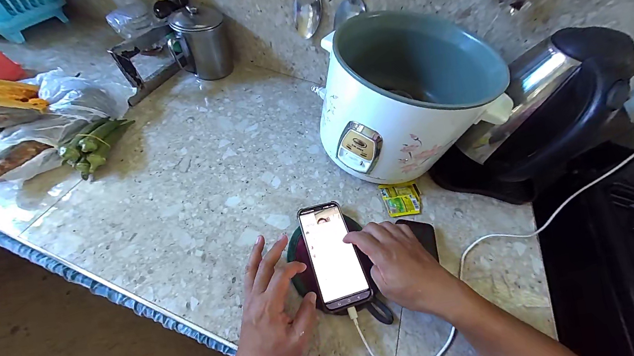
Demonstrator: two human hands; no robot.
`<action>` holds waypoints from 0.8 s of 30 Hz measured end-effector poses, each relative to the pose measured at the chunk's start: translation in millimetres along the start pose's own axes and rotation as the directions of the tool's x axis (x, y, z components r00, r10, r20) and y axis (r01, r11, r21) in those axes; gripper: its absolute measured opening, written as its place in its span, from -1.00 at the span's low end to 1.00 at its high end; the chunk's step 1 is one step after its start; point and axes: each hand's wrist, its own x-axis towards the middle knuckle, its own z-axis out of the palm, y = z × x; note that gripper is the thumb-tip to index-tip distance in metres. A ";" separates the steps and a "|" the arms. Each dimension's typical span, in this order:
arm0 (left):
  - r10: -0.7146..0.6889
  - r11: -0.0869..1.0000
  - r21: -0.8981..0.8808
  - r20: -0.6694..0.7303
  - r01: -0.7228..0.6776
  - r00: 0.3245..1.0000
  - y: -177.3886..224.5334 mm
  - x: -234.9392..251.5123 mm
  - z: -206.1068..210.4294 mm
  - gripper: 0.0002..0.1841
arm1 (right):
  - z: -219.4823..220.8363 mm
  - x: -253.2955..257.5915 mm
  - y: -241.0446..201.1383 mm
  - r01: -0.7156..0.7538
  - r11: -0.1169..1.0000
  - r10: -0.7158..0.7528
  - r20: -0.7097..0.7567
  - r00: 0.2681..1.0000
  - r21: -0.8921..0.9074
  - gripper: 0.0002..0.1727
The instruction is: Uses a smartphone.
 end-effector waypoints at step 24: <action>0.008 1.000 0.000 -0.012 -0.008 1.000 -0.1 -0.2 -0.5 -0.71 | -12.1 -3.9 14.8 0.017 0.985 -0.026 0.052 0.998 0.173 -0.25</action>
